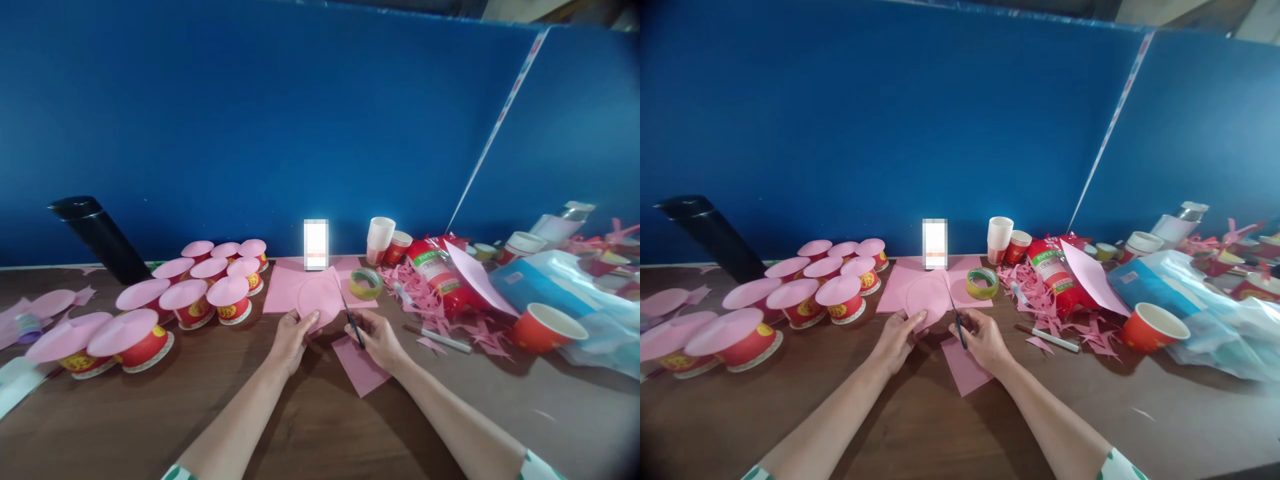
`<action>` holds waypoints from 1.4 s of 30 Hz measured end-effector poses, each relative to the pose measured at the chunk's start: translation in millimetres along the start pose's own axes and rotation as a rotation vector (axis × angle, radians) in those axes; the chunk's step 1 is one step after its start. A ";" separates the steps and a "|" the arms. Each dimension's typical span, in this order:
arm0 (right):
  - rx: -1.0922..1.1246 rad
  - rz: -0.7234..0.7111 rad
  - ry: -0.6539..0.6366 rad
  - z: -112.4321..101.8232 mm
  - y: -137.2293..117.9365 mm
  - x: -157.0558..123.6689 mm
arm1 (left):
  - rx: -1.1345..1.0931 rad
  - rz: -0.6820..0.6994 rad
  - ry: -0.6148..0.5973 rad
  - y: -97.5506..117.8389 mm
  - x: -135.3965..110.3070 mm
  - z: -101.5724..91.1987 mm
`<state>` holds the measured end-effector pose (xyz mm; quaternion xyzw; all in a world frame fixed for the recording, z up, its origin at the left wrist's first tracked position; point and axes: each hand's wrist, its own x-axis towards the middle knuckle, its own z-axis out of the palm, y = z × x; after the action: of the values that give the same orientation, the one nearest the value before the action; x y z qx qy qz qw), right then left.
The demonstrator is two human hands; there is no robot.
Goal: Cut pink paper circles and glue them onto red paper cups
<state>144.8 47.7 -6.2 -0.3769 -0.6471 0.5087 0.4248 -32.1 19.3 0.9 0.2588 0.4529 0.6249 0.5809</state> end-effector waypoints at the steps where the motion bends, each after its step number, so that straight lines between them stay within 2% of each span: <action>1: 0.003 0.002 -0.002 0.0 0.0 0.0 | 0.000 0.000 0.000 0.0 -0.2 0.0; 19: 0.039 -0.006 -0.003 -1.9 3.5 1.0 | 0.054 0.040 -0.054 -2.9 1.2 -1.3; 42: 0.002 0.006 0.000 -2.3 -1.5 0.8 | 0.024 0.023 -0.032 -1.8 0.9 -0.8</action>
<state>146.6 48.9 -4.3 -0.3782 -0.6456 0.5106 0.4236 -32.0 19.8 -1.2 0.2810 0.4482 0.6216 0.5777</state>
